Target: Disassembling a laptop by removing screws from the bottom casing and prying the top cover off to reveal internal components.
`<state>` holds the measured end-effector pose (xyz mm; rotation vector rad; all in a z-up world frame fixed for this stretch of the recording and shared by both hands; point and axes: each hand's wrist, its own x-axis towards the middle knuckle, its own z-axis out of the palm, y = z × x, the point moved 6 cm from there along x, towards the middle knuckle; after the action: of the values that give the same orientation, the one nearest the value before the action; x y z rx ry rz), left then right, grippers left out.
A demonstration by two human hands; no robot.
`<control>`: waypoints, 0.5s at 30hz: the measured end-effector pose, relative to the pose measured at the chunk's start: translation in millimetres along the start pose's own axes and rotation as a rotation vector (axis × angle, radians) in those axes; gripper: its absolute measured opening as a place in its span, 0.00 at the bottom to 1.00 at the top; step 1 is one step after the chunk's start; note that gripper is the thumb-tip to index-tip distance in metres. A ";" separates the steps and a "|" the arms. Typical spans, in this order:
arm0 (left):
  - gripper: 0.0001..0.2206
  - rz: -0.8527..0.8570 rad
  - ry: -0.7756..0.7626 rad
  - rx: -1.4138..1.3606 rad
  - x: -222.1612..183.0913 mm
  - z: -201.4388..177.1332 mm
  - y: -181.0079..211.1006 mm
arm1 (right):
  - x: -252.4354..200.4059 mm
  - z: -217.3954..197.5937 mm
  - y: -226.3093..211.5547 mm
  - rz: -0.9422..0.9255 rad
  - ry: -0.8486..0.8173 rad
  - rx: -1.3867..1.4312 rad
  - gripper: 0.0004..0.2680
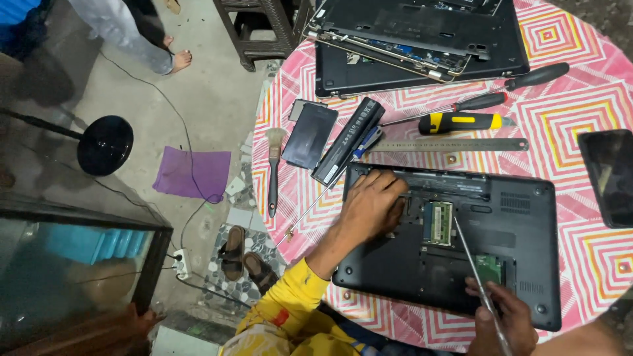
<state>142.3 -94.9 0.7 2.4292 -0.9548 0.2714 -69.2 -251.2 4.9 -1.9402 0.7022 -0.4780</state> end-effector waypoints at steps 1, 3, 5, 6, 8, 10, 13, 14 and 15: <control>0.09 0.005 0.001 -0.004 -0.7 0.9 -0.5 | -2.1 0.6 8.5 -0.045 0.053 0.066 0.19; 0.09 0.010 0.004 -0.011 0.0 3.6 -3.2 | -2.8 2.3 23.9 -0.091 0.107 0.130 0.20; 0.15 0.027 -0.040 0.000 -2.1 9.5 -5.8 | -4.5 1.3 35.6 -0.141 0.160 0.151 0.23; 0.15 0.025 -0.040 0.000 -1.6 10.6 -6.9 | -4.4 0.6 37.2 -0.141 0.158 0.150 0.23; 0.18 0.027 -0.083 0.022 -1.2 15.9 -8.2 | -4.7 0.9 42.4 -0.105 0.116 0.168 0.19; 0.18 0.060 -0.038 0.019 0.8 14.7 -9.6 | -3.6 -3.3 25.0 -0.159 0.082 0.062 0.17; 0.13 0.093 -0.015 -0.005 3.4 9.0 -3.8 | -3.7 -4.8 39.6 -0.237 0.068 0.031 0.13; 0.10 0.092 -0.022 -0.005 7.9 7.3 -2.8 | -3.3 -5.8 50.2 -0.280 0.088 0.122 0.11; 0.10 0.104 -0.041 -0.033 6.7 9.0 -1.8 | -3.6 -9.4 45.8 -0.258 0.105 0.098 0.11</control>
<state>148.5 -102.4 -5.3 2.3673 -1.0976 0.2418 -89.8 -271.3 -32.0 -1.9316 0.4851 -0.7645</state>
